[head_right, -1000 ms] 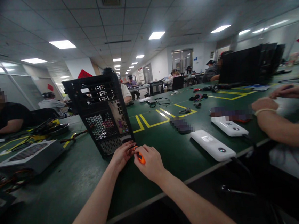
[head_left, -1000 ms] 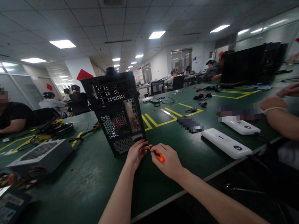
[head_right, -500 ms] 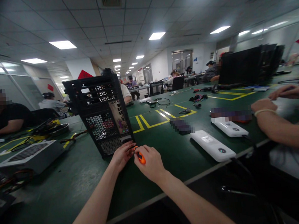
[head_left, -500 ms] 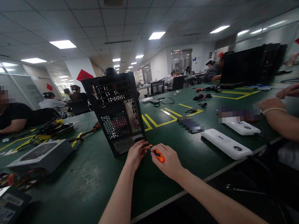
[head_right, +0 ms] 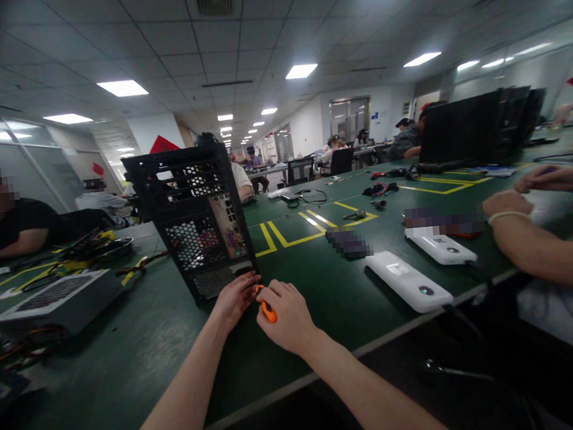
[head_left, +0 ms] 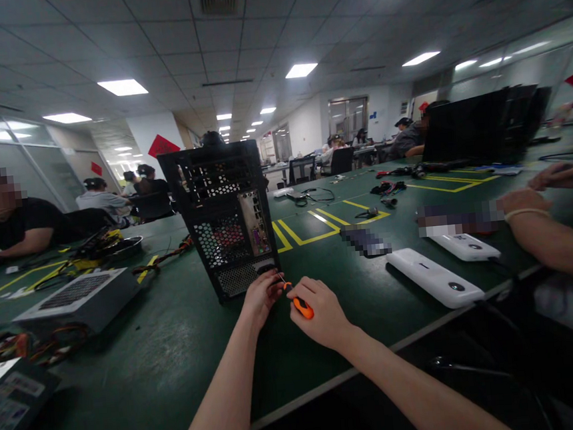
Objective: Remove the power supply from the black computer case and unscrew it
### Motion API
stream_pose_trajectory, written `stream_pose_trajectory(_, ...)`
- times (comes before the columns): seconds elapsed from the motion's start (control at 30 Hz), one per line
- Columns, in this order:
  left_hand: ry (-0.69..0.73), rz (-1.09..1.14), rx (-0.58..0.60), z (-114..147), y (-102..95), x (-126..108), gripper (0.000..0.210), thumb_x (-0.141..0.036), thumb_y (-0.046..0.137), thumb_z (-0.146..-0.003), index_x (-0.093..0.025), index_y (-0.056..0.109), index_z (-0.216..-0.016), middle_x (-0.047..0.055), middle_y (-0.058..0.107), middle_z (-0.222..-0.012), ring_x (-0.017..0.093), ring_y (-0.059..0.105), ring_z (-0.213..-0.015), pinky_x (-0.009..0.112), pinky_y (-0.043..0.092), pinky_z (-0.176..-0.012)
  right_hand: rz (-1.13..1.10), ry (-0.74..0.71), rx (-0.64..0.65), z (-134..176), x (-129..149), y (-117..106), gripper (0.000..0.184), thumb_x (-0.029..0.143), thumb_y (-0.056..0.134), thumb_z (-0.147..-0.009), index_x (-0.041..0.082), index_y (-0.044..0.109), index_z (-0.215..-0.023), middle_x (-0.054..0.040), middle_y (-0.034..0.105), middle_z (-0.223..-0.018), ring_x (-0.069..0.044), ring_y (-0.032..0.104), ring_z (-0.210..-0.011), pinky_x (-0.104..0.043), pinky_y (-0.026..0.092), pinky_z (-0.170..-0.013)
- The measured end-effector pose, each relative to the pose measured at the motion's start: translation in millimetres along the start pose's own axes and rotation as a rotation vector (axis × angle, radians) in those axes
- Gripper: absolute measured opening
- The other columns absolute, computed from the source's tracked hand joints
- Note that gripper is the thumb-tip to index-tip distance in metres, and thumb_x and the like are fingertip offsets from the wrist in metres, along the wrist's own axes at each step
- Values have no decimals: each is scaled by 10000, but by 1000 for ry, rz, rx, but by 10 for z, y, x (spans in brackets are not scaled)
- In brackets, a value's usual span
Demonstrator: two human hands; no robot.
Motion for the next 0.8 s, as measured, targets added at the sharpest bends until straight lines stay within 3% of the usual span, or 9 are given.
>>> stream_pose_trajectory(0.2,-9,13,6,5,-2,6,211,-94,570,-710,-105,587,-920,103,650,-894,94,603,-612,186,463,-533,-24,88,-23,-16,-71,-25,103,238,450,-819,197,533,-863,-20,569,-772,-138,541,-696,-252,406,-663)
stream_pose_trajectory(0.47,-13,38,-8,-28,-42,37,149,-69,557,-705,-84,601,-847,89,650,-801,92,594,-592,187,464,-530,47,2,26,-2,-6,26,147,129,529,-705,193,535,-837,-29,541,-819,-162,506,-754,-293,396,-708)
stream_pose_trajectory(0.63,5,46,-6,-46,-49,41,159,-63,570,-687,-90,604,-840,90,650,-810,97,595,-594,193,467,-533,-36,10,16,-20,-3,15,92,190,501,-773,202,546,-852,-38,525,-826,-158,515,-765,-293,421,-706)
stream_pose_trajectory(0.8,-4,48,-19,-35,-51,42,164,-41,567,-681,-98,602,-830,79,649,-780,88,590,-584,178,458,-522,-141,60,-11,-18,-64,1,164,194,488,-782,197,490,-946,-36,547,-860,-163,536,-787,-300,444,-717)
Point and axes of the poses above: each hand's wrist, its own z-axis away from the middle knuckle, its own y-axis out of the palm, x = y × z, the point moved 9 cm from there along -z, towards the middle knuckle
